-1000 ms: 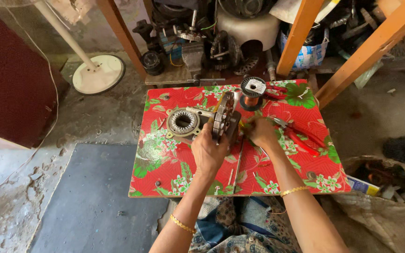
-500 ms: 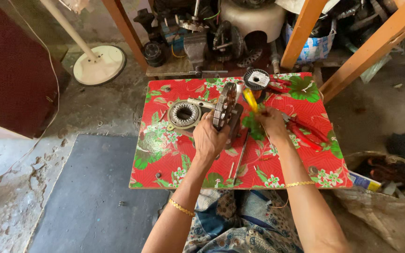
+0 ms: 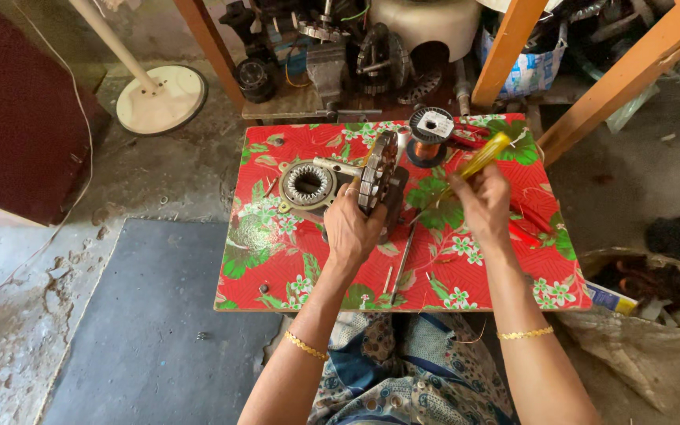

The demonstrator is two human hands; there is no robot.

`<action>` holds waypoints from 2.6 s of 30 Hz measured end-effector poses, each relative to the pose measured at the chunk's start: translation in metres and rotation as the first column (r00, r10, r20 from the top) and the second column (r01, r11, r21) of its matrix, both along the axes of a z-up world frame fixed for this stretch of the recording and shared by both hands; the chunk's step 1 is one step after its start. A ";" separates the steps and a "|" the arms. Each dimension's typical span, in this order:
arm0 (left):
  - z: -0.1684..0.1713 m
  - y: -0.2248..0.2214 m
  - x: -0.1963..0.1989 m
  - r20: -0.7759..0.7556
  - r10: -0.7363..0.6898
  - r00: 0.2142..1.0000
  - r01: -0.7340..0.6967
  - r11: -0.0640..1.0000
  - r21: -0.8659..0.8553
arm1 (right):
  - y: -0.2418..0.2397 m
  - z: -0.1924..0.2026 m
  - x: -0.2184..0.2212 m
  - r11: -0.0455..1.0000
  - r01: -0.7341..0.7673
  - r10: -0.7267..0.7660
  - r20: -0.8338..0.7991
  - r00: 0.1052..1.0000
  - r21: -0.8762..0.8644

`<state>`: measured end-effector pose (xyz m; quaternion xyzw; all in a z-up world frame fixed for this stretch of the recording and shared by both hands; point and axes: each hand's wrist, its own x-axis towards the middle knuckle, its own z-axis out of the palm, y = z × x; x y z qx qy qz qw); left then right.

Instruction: The person uses a screwdriver and wrench to adjust and tighten components on a disassembled mechanical part, likely a motor or gearbox, on a floral-patterned work surface. They repeatedly reposition the part and apply torque with the tools while other mechanical components remain nearby.

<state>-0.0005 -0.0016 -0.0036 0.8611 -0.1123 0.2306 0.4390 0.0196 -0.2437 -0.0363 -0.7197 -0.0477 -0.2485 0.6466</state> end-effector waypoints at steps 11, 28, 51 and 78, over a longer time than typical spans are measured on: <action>-0.006 0.000 0.001 0.009 0.003 1.000 -0.003 1.000 -0.006 | 0.004 -0.014 0.055 0.993 -0.115 0.111 -0.085 0.990 -0.041; -0.003 0.001 -0.001 0.016 0.016 1.000 -0.016 1.000 -0.002 | -0.006 -0.012 0.082 0.987 -0.054 0.034 -0.132 0.991 -0.152; -0.003 0.002 0.003 -0.014 0.009 1.000 -0.009 1.000 0.004 | 0.023 -0.041 0.098 0.985 -0.150 0.172 -0.588 0.790 0.086; -0.002 0.003 0.000 -0.017 -0.023 1.000 0.022 1.000 -0.008 | 0.037 -0.044 0.092 0.986 -0.010 -0.105 -0.658 0.746 -0.168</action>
